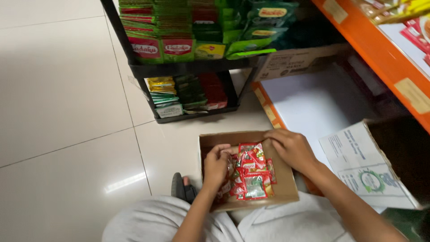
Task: The person sits on the floor and repeatedly picks small red packets from a cardboard box, then places them into a black wire rack. The person handles the packets one at a time and arranges them in the rack.
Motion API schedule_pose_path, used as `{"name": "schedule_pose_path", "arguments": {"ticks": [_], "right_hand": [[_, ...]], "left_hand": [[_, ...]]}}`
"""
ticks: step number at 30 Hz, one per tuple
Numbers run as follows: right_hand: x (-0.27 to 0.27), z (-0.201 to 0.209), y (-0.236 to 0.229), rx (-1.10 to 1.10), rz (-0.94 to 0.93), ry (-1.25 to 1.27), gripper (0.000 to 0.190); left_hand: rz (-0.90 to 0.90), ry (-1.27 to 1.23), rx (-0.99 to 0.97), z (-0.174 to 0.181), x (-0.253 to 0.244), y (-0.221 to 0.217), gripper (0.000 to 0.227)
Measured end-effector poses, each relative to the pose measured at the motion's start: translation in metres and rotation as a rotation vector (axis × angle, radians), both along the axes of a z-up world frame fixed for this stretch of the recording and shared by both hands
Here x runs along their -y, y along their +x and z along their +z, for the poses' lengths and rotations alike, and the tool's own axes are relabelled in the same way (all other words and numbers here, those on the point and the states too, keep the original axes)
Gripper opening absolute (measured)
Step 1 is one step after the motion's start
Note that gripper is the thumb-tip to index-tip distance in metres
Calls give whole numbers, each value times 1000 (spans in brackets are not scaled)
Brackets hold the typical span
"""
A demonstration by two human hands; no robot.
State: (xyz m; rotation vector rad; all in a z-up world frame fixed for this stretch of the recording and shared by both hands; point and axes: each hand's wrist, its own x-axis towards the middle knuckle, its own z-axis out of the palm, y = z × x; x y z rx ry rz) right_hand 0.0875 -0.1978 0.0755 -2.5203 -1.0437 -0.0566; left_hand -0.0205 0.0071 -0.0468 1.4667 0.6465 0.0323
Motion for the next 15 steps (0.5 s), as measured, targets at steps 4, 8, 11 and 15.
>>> {"name": "schedule_pose_path", "arguments": {"ticks": [4, 8, 11, 15], "right_hand": [[39, 1, -22, -108, -34, -84, 23], [26, 30, -39, -300, -24, -191, 21], [15, 29, -41, -340, 24, -285, 23], [10, 27, -41, -404, 133, -398, 24]], "left_hand": [[-18, 111, 26, -20, -3, -1, 28], [-97, 345, 34, -42, -5, -6, 34], [-182, 513, 19, -42, 0, -13, 43], [-358, 823, -104, -87, 4, -13, 70]]}}
